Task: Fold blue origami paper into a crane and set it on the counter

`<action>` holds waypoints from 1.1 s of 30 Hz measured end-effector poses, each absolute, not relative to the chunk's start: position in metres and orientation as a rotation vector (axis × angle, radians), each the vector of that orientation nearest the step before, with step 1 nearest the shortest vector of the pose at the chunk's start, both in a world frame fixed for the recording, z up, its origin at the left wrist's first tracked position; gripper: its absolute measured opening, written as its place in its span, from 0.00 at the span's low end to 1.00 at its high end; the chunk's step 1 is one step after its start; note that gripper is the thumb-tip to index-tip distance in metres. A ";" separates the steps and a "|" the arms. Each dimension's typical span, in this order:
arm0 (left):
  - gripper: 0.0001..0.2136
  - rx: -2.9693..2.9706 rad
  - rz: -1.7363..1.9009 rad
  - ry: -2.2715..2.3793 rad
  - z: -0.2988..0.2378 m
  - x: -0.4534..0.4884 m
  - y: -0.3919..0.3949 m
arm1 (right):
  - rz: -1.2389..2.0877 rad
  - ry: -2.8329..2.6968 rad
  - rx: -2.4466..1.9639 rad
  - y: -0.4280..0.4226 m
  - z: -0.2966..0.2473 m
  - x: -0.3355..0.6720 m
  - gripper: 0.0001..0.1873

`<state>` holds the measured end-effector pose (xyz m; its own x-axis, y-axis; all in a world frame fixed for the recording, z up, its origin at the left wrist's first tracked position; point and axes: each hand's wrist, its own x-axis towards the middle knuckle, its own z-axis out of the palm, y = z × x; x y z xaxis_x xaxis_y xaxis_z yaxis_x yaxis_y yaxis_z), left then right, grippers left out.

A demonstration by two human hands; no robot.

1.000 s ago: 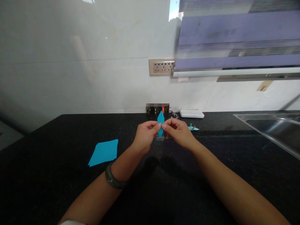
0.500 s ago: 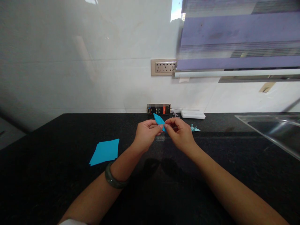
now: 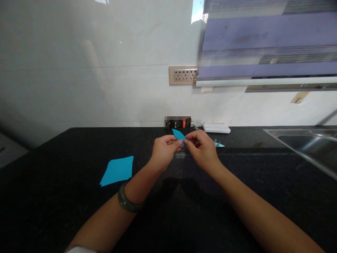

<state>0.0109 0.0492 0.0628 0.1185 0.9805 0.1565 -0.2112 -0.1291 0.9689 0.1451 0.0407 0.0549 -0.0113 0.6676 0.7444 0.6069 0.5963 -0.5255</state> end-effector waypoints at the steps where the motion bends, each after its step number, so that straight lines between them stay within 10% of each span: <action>1: 0.08 1.218 1.301 0.884 0.063 0.011 0.049 | 0.070 -1.678 -1.072 0.041 0.055 0.145 0.03; 33: 0.09 1.289 1.288 0.874 0.060 0.017 0.046 | -0.294 -1.797 -1.030 0.036 0.049 0.141 0.08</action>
<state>0.0171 0.0459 0.0596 0.1487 0.9696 0.1942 -0.1779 -0.1669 0.9698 0.1410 0.0356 0.0488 -0.1351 0.5118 0.8484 0.7557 0.6071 -0.2459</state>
